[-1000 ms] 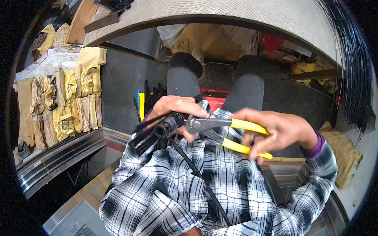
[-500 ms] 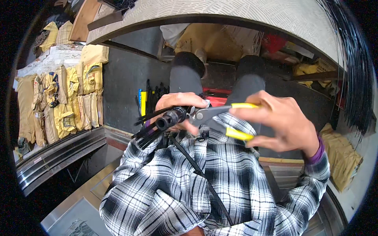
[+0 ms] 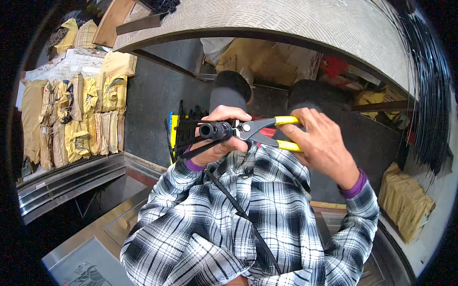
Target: Assembling and crimping plastic components onto wire harnesses at a mechanical assembly station.
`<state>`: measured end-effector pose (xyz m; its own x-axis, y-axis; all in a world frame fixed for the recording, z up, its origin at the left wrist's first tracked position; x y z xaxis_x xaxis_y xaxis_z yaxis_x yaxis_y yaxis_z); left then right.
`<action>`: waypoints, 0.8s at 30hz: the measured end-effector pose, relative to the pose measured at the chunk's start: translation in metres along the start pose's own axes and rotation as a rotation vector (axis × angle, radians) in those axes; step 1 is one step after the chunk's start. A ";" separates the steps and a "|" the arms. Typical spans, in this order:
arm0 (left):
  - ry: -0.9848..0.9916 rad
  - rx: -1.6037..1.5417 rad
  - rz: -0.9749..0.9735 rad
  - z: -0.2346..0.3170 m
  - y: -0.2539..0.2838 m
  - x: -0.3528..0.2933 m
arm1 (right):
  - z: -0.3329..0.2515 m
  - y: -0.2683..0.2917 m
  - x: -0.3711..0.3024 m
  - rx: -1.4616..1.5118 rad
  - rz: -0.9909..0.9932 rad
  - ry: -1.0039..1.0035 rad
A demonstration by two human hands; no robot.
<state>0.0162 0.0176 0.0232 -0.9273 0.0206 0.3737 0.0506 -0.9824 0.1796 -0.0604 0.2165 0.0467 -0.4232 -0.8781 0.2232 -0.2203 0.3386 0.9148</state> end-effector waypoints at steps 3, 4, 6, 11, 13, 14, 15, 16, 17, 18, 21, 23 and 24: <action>0.037 -0.059 0.021 -0.008 -0.004 -0.004 | 0.001 -0.025 -0.004 0.139 0.131 -0.012; 0.106 -0.134 0.070 -0.009 -0.004 -0.007 | 0.003 -0.040 -0.006 0.205 0.159 0.004; 0.207 -0.372 0.108 -0.013 -0.004 -0.008 | -0.001 -0.060 -0.005 0.436 0.224 -0.014; 0.096 -0.274 0.158 -0.013 -0.002 -0.007 | -0.012 -0.073 0.014 1.142 0.255 -0.343; 0.142 -0.102 0.184 -0.011 0.006 -0.007 | -0.010 -0.055 0.034 0.837 0.399 -0.156; 0.154 -0.143 0.193 -0.012 0.009 -0.007 | -0.009 -0.049 0.039 0.731 0.449 -0.085; 0.136 -0.171 0.182 -0.013 0.011 -0.006 | -0.010 -0.044 0.046 0.762 0.431 -0.001; 0.120 -0.199 0.176 -0.013 0.014 -0.007 | -0.015 -0.039 0.051 0.864 0.353 -0.002; 0.132 -0.089 0.151 -0.012 0.017 -0.006 | -0.021 -0.040 0.056 0.938 0.347 -0.020; 0.134 -0.091 0.146 -0.009 0.014 -0.005 | -0.026 -0.041 0.061 1.013 0.339 -0.038; 0.239 -0.263 0.243 -0.009 0.012 -0.008 | -0.023 -0.050 0.067 0.911 0.394 -0.036; 0.184 -0.141 0.213 -0.011 0.017 -0.010 | -0.025 -0.051 0.068 0.893 0.468 -0.054; 0.127 -0.024 0.184 -0.010 0.018 -0.009 | -0.027 -0.054 0.069 0.891 0.471 -0.056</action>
<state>0.0222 -0.0018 0.0138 -0.9426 -0.1816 0.2802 0.2159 -0.9716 0.0965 -0.0541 0.1288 0.0221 -0.6719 -0.5807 0.4597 -0.5870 0.7960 0.1475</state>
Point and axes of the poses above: each hand's wrist, its own x-axis towards the middle knuckle, its own y-axis out of the back of the hand, z = x × y, the point moved 2 cm from there along x, towards the middle knuckle, and after that the axes turned 2 degrees about z, right-handed, at the moved point
